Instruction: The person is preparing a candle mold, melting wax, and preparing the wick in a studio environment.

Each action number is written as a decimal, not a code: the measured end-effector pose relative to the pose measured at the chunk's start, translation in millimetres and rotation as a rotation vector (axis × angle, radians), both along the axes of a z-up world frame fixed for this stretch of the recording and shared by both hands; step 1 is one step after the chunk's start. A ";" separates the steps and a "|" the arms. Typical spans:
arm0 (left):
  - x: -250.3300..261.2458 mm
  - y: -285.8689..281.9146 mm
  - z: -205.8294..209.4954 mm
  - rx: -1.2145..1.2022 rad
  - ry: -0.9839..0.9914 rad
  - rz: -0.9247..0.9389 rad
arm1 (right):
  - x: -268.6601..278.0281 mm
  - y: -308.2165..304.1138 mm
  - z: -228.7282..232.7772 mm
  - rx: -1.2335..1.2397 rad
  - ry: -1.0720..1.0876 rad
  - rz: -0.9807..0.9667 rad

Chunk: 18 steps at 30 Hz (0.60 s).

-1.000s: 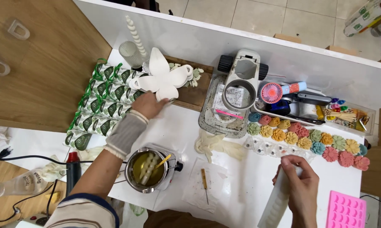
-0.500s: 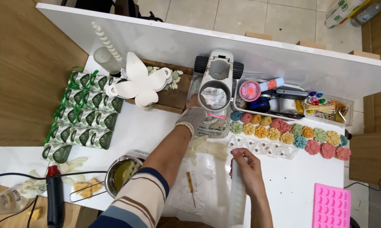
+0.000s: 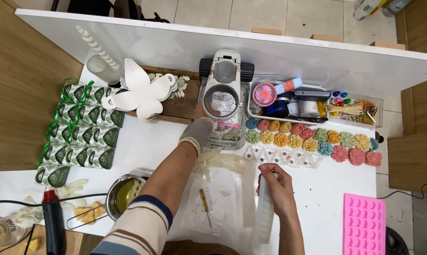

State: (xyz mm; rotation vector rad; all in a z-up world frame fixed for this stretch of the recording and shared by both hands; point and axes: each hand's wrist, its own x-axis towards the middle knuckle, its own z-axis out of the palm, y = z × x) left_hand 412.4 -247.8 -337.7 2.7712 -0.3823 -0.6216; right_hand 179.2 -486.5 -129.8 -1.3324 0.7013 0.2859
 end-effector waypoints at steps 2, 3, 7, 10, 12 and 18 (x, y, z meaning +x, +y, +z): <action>-2.0 0.8 -22.8 0.056 -0.049 -0.179 | -4.0 -1.0 3.6 0.006 0.000 -0.006; -5.9 -5.8 -36.9 0.084 -0.072 -0.269 | -6.8 -1.6 5.4 0.013 0.002 -0.007; -32.2 -16.0 77.9 0.148 -0.025 -0.269 | -15.8 -7.2 5.2 0.015 0.009 -0.022; -18.2 -11.8 47.0 0.285 -0.024 -0.321 | -18.5 -13.4 6.7 0.000 0.030 -0.047; -13.0 -12.5 46.9 0.302 0.104 -0.202 | -18.5 -15.7 6.1 -0.010 0.041 -0.071; 3.5 -15.4 45.7 0.334 0.480 0.169 | -9.8 -12.4 7.2 -0.018 0.026 -0.058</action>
